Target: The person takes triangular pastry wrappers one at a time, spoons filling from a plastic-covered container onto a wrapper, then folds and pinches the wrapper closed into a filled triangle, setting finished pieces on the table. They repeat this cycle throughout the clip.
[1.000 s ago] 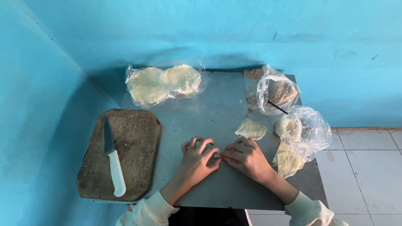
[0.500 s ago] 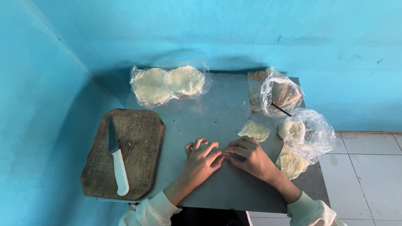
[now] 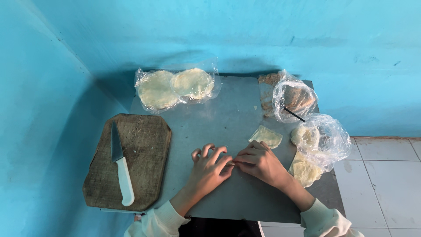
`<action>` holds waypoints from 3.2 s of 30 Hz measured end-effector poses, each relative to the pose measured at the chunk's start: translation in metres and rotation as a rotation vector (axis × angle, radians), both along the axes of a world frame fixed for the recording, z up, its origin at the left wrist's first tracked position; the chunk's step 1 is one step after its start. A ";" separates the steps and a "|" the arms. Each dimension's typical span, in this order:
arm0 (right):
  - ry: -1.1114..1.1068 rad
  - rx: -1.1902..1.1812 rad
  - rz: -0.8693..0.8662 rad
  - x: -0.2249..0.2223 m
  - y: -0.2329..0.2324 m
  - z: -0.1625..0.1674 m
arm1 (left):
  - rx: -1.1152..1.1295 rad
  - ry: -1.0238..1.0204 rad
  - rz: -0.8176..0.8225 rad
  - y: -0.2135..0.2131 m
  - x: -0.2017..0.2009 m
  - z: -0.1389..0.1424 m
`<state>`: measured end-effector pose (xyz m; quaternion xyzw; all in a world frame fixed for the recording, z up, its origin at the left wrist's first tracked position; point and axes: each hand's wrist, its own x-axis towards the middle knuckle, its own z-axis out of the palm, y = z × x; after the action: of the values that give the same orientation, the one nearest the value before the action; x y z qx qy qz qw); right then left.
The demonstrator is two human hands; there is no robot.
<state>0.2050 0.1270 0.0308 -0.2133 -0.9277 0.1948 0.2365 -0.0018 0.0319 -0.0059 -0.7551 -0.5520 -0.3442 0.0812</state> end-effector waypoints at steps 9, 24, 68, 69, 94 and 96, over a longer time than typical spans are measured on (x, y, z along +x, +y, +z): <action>-0.018 -0.103 0.002 -0.002 0.000 0.009 | 0.011 0.017 0.025 0.000 0.001 -0.005; 0.035 0.082 -0.007 -0.001 -0.002 0.002 | -0.038 -0.031 0.029 0.002 -0.001 0.001; -0.027 0.117 -0.154 -0.007 -0.005 0.002 | -0.060 -0.020 0.095 -0.003 -0.003 0.001; -0.025 0.112 -0.153 -0.008 -0.005 0.002 | -0.059 -0.021 0.094 -0.003 -0.003 0.001; 0.418 -0.882 -0.589 0.165 -0.127 -0.043 | -0.117 0.050 0.009 -0.014 0.030 0.045; 0.467 -0.886 -0.209 0.191 -0.149 -0.064 | -0.130 0.122 0.000 -0.010 0.039 0.051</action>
<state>0.3955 -0.0218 -0.0335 -0.3356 -0.6522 0.5870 0.3426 0.0372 0.0222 0.0448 -0.7785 -0.5672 -0.2608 0.0653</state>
